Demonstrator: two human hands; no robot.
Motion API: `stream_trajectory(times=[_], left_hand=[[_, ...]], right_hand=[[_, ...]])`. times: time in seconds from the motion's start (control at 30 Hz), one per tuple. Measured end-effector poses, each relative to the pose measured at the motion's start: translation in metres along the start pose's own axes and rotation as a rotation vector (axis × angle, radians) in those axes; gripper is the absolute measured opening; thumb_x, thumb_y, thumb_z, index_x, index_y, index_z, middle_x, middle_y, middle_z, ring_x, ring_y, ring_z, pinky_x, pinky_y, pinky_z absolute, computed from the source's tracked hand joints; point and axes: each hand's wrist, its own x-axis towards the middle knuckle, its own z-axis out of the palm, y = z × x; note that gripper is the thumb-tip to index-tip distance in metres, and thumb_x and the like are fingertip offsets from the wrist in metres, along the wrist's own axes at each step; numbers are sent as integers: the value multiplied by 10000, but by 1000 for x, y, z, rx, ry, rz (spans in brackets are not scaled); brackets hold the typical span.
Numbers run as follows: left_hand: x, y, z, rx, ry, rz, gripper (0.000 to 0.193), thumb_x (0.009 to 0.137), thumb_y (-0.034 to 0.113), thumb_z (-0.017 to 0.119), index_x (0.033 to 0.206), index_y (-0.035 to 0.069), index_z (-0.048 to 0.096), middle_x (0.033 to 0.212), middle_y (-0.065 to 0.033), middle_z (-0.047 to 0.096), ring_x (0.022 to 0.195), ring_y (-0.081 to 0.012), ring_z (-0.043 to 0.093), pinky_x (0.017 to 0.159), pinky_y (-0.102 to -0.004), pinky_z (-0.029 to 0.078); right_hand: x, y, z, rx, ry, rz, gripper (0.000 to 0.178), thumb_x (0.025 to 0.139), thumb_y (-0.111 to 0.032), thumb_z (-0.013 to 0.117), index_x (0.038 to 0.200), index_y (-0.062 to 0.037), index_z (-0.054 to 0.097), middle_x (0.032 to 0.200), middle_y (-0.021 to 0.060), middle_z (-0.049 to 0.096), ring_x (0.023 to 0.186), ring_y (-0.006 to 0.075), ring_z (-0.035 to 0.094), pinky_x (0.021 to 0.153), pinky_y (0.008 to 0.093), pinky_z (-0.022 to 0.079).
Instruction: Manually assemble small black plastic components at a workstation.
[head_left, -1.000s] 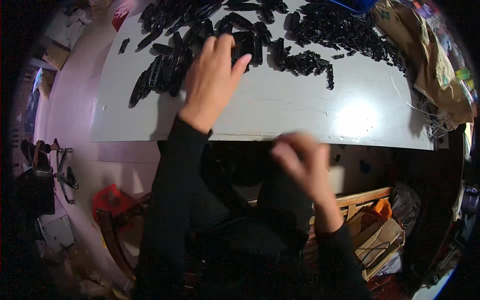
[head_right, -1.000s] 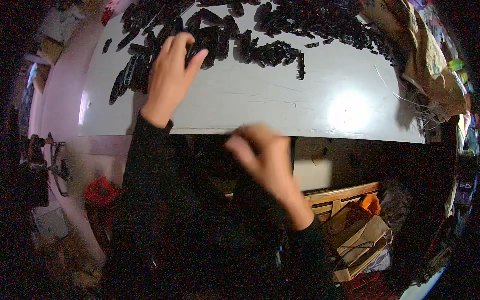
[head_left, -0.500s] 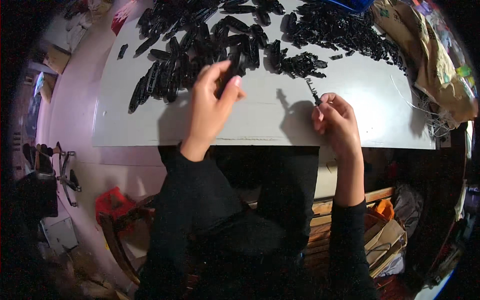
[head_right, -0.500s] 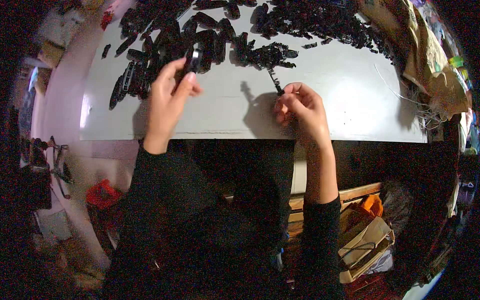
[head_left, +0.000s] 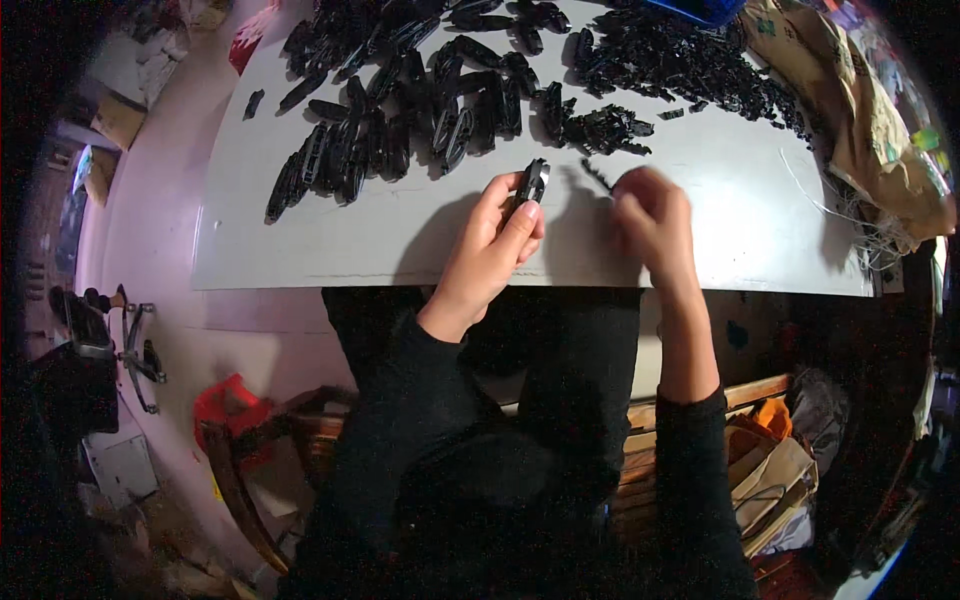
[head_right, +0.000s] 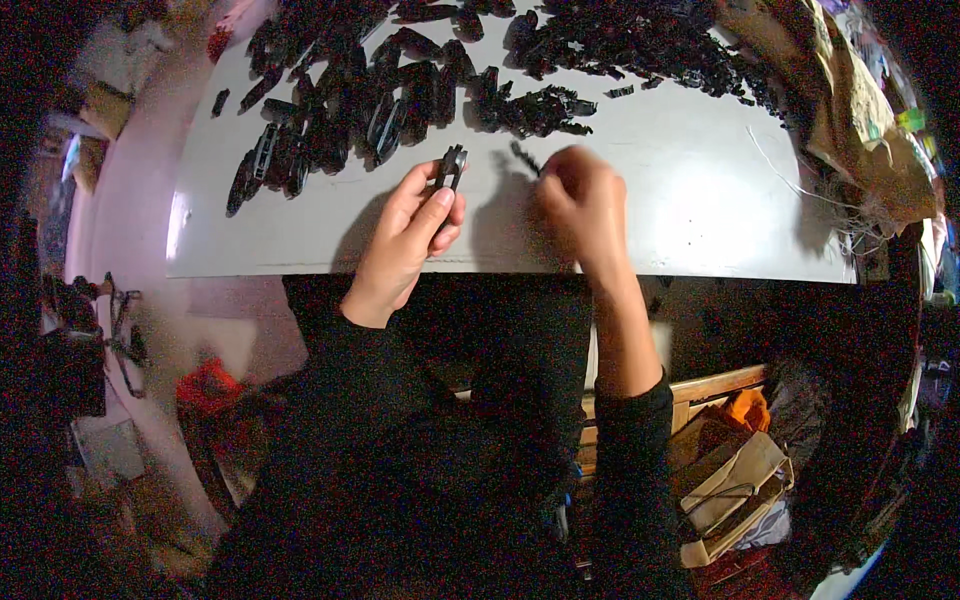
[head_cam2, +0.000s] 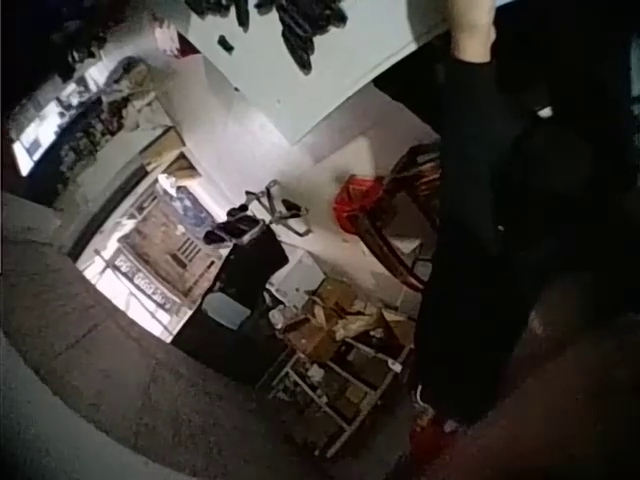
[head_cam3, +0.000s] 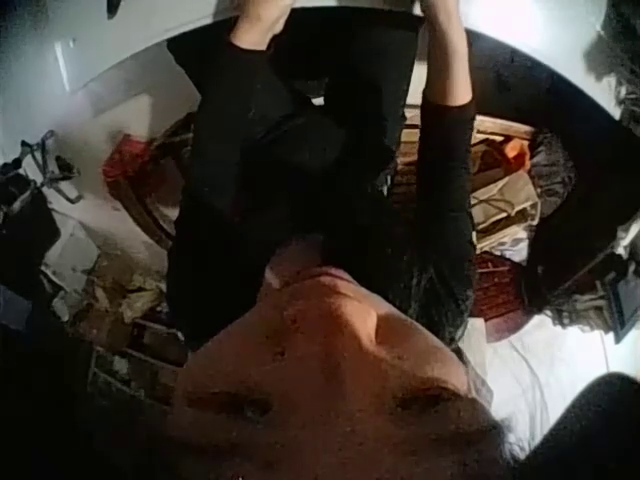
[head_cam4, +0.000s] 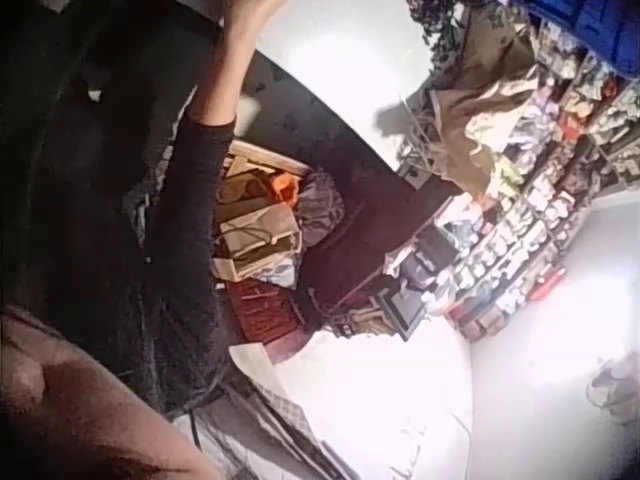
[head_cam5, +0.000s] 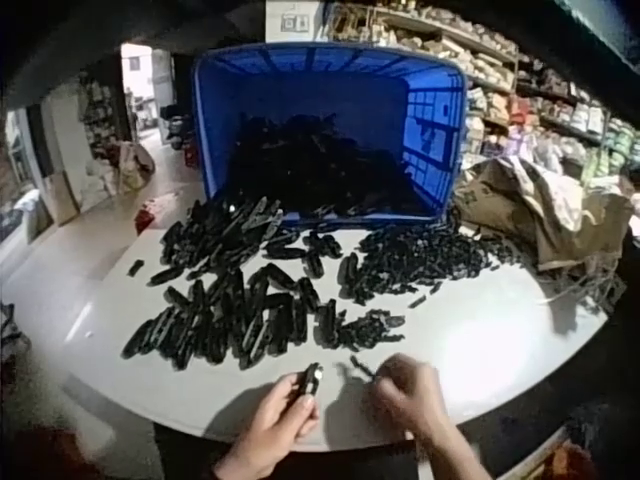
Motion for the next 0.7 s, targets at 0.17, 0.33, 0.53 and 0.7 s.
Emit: stream_trajectory(times=[0.17, 0.33, 0.53, 0.7], left_hand=[[3, -2, 1, -2, -17, 10, 239, 934, 157, 438, 1146, 49, 425, 759, 9, 473, 573, -27, 364, 487, -162, 280], [4, 2, 3, 48, -18, 20, 250, 936, 162, 431, 1154, 42, 407, 766, 7, 471, 576, -26, 363, 489, -159, 281], [4, 1, 9, 32, 49, -8, 280, 941, 229, 450, 1147, 41, 421, 779, 12, 466, 592, -29, 363, 505, -165, 291], [1, -2, 8, 82, 67, -18, 423, 931, 232, 478, 1284, 40, 344, 889, -1, 501, 758, -52, 464, 635, -192, 388]], right_hand=[[9, 18, 4, -374, 211, -164, 108, 812, -58, 520, 818, 45, 552, 649, 76, 567, 529, 109, 517, 488, 242, 414], [6, 24, 4, -285, 267, -253, 110, 839, -88, 519, 825, 17, 546, 632, 42, 540, 522, 84, 486, 460, 232, 396], [-12, -13, 4, 477, -36, 114, 58, 838, -85, 532, 845, -28, 544, 630, 4, 515, 495, 58, 451, 427, 186, 350], [-27, -18, 19, 667, -373, 128, 53, 837, -65, 551, 867, -21, 549, 676, -3, 531, 550, 51, 489, 451, 187, 374]])
